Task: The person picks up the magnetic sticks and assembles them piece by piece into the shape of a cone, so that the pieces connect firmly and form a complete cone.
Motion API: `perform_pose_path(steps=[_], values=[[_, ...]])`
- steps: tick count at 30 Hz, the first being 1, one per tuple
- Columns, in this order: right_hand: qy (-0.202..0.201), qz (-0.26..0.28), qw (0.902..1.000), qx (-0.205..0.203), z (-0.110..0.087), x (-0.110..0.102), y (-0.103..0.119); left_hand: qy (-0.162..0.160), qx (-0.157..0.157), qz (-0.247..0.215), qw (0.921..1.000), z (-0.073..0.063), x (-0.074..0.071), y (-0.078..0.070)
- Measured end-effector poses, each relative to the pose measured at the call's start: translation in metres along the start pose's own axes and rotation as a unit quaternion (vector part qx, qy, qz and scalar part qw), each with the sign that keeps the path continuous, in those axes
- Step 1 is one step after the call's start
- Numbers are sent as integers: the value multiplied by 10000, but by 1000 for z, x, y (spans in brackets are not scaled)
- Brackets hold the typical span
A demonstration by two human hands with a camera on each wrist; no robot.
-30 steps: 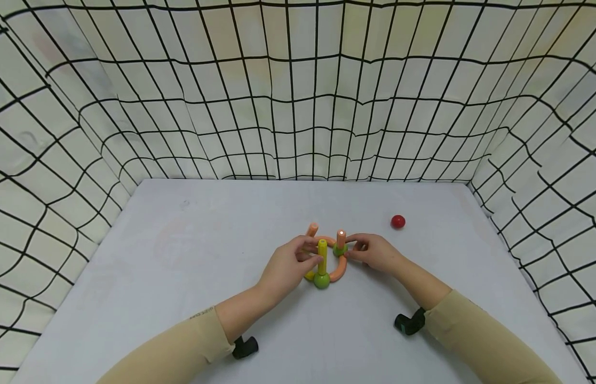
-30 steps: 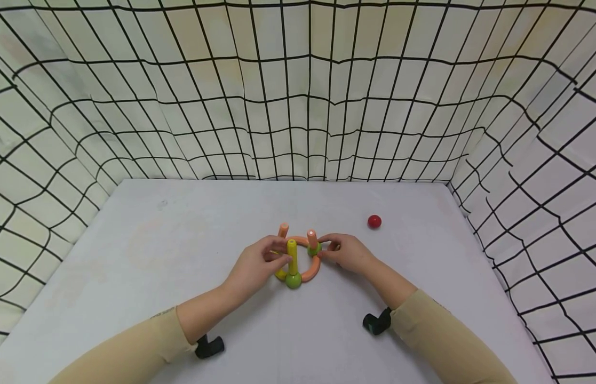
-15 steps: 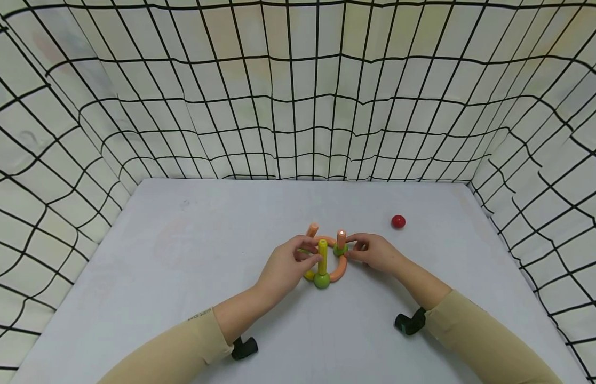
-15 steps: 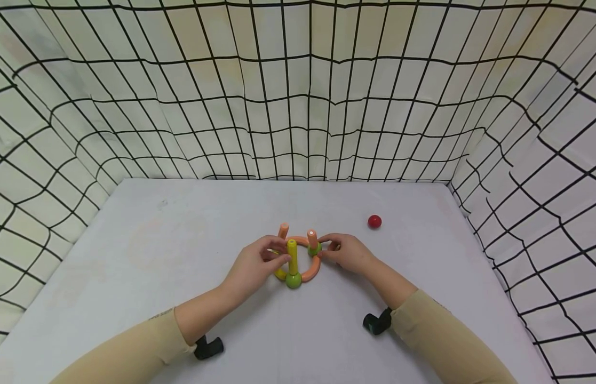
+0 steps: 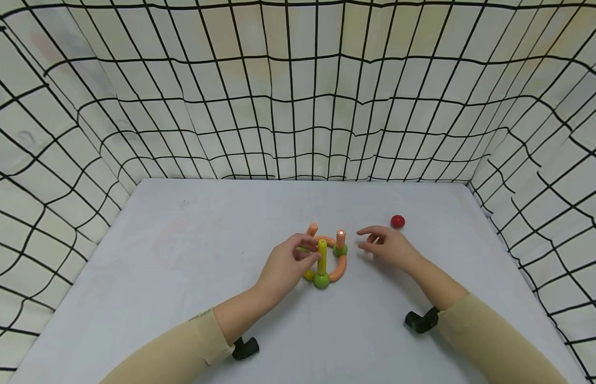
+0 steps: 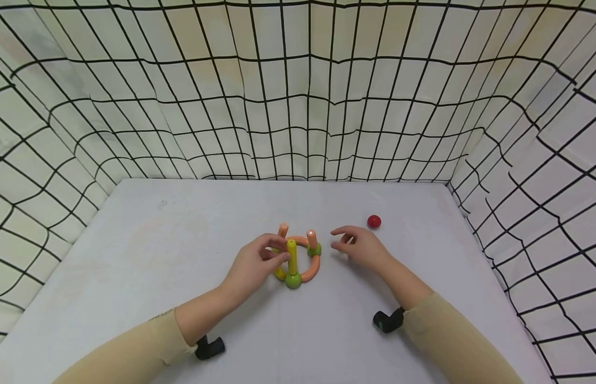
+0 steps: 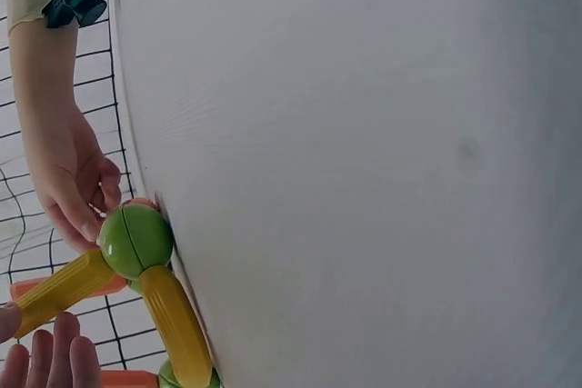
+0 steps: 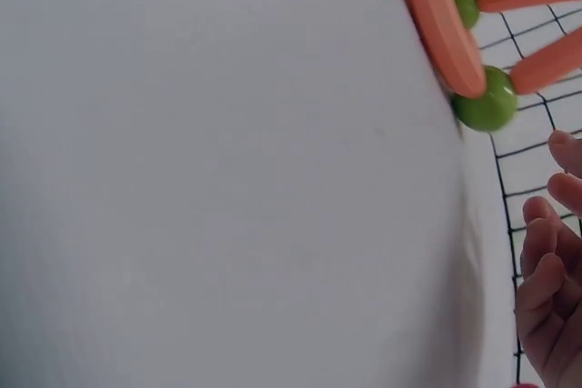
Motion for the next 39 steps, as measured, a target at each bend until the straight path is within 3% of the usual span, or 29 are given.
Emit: perform_pose_path(steps=[9, 16, 26, 35, 39], values=[[-629, 150, 9979, 46, -5, -48, -12, -533, 201, 29, 9984, 3, -20, -1], [-888, 159, 9956, 262, -7, -72, -26, -710, 300, 215, 9968, 11, -33, -1], [-1071, -233, 9929, 458, -5, -86, -41, -553, 313, 298, 9975, 21, -35, 3], [-728, -183, 9938, 822, 3, -82, -58, -148, 171, 490, 9985, 31, -27, 9], [-670, -245, 9933, 904, 7, -77, -66, -110, 191, 534, 9983, 34, -24, 10]])
Point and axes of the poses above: each hand's wrist, its own z-axis towards the middle knuckle, its own x-axis out of the palm, y = z × x, the point moved 7 cm from there along z, towards the middle knuckle, and after that the axes turned 6 degrees about z, right-handed, at the moved point
